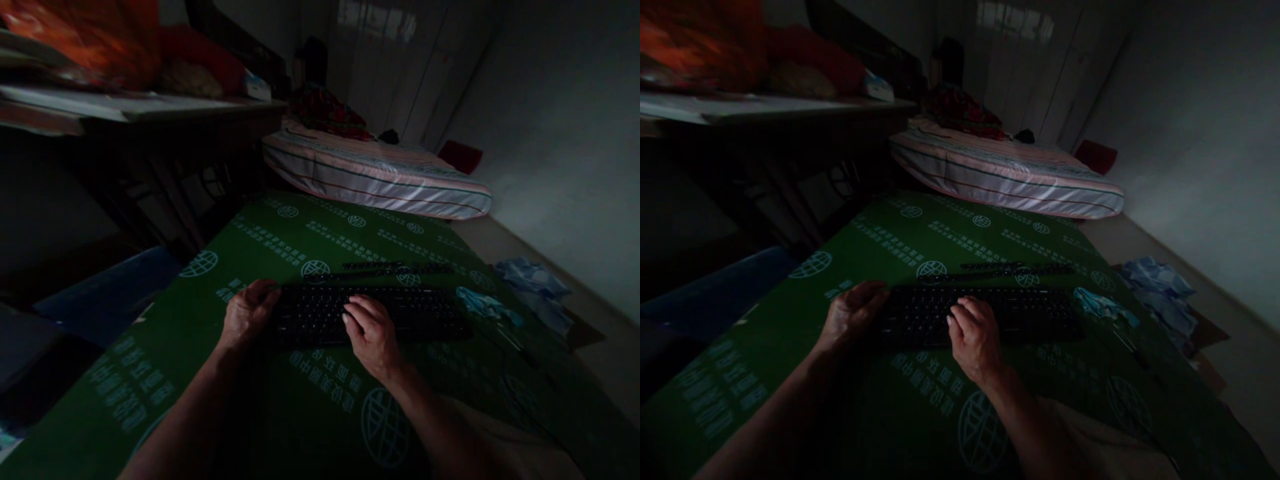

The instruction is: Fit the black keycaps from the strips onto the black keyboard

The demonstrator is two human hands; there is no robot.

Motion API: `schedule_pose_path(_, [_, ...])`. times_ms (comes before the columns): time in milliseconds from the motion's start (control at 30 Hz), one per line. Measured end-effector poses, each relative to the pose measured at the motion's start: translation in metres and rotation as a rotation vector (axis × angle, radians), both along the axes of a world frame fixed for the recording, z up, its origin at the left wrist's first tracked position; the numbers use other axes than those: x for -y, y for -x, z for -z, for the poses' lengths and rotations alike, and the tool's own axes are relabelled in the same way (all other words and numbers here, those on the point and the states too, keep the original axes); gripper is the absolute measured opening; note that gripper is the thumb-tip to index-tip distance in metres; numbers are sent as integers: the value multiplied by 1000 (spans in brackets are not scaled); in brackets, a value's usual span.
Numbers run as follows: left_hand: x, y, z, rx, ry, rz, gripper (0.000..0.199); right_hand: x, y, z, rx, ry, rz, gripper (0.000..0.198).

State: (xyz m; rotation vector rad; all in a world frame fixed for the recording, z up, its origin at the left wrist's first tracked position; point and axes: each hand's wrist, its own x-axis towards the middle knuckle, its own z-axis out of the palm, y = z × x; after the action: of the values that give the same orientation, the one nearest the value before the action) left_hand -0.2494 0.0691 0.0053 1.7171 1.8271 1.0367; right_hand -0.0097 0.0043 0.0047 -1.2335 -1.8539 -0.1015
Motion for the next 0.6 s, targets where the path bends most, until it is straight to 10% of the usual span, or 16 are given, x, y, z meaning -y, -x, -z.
schedule_pose_path(367, [1,0,2,73,6,34,48,-77,-32,-42,248,283,61,22])
schedule_pose_path(600, [3,-1,0,29,31,41,46,-126,-30,-34,480,494,89,17])
